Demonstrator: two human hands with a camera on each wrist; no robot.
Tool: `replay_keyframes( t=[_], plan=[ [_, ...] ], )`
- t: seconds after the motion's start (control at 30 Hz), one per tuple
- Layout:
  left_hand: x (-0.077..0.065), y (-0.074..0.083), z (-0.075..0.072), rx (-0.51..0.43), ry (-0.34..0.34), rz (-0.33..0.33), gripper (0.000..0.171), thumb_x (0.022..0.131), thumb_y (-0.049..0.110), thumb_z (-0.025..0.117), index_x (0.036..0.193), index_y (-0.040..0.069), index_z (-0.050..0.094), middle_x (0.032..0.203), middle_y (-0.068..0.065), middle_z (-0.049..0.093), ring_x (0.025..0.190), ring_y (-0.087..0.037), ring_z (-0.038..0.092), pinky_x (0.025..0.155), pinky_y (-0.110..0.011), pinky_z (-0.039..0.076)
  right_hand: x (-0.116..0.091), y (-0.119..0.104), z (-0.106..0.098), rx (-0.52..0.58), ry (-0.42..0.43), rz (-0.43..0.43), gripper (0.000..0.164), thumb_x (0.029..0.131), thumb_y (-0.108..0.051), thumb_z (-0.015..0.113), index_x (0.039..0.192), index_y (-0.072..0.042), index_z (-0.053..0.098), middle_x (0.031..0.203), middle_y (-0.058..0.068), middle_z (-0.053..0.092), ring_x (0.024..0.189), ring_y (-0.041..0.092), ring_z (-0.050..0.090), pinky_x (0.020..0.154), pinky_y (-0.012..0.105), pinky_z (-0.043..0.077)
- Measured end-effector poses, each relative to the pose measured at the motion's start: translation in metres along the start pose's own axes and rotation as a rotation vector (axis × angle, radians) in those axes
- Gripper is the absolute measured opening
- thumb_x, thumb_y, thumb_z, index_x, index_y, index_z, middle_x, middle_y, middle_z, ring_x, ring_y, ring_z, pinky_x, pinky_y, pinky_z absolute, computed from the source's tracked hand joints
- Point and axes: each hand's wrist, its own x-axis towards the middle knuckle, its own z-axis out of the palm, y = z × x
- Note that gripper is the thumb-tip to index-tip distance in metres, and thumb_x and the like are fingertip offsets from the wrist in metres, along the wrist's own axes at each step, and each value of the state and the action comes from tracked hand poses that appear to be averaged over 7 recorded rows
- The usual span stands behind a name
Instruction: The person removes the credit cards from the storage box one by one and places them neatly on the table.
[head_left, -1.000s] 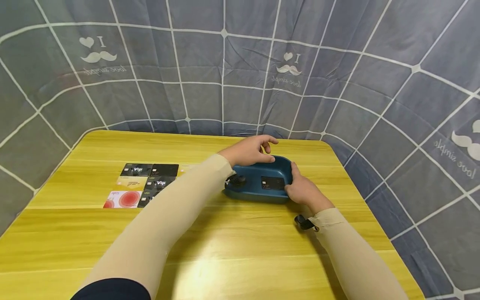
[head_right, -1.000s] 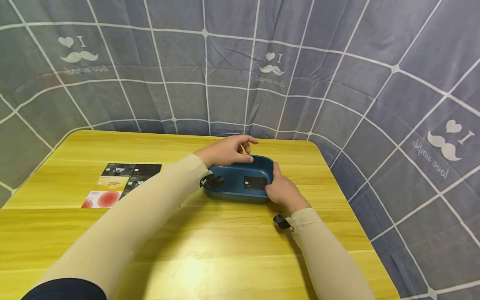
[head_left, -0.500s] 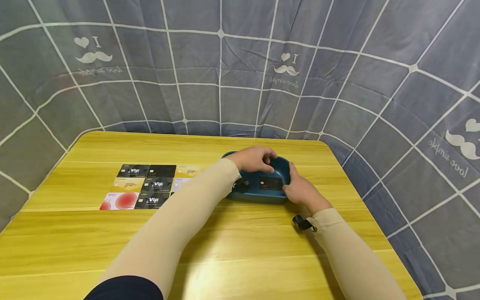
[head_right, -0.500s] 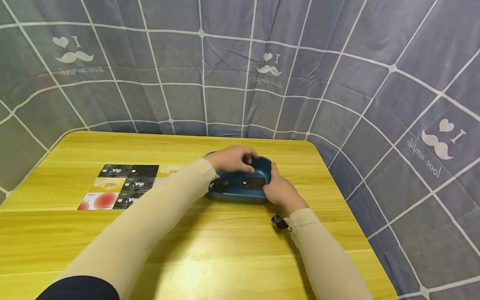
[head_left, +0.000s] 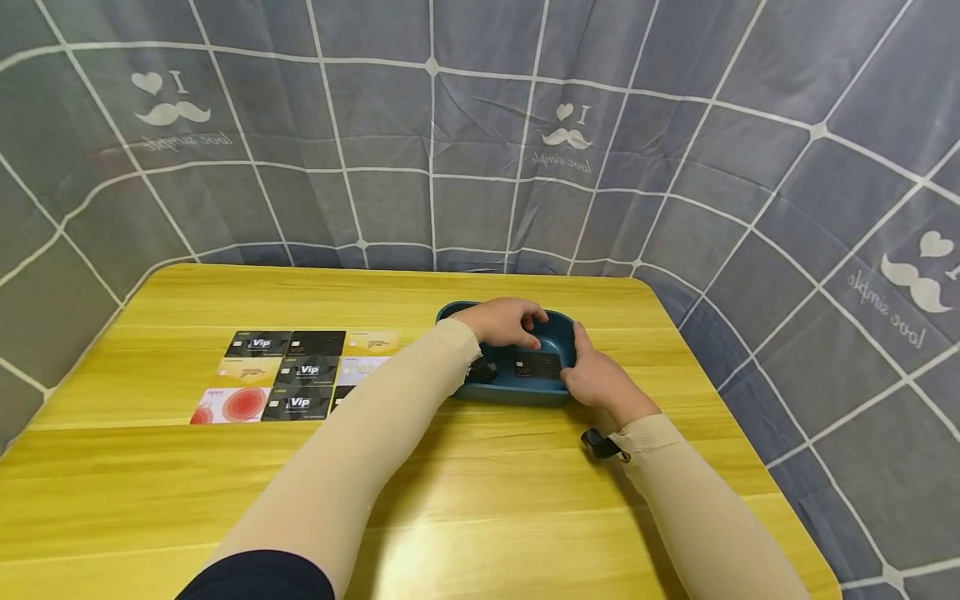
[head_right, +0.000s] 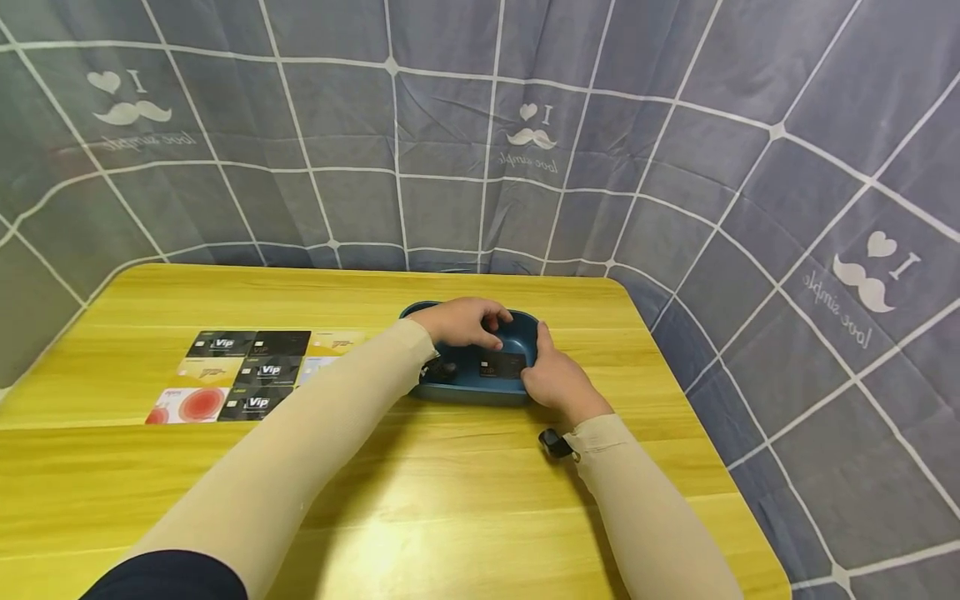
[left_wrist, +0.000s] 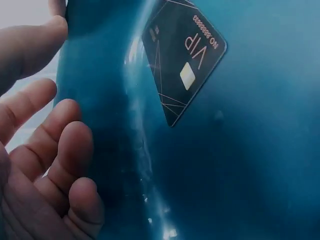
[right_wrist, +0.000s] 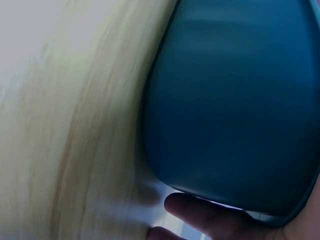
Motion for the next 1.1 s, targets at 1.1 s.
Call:
replay_keyframes(
  t=[1.1],
  plan=[
    [0.003,-0.014,0.02,0.145,-0.121,-0.074,0.07,0.089,0.028,0.086,0.152,0.016,0.057,0.144,-0.006,0.063,0.125,-0.022,0.062,0.113,-0.04,0.048,0.003,-0.002,-0.003,-0.013,0.002,0.003,0.091,0.104,-0.025,0.049,0.169,-0.009,-0.012,0.15,0.031,0.055,0.1,0.034,0.065,0.085,0.045,0.05]
  ],
)
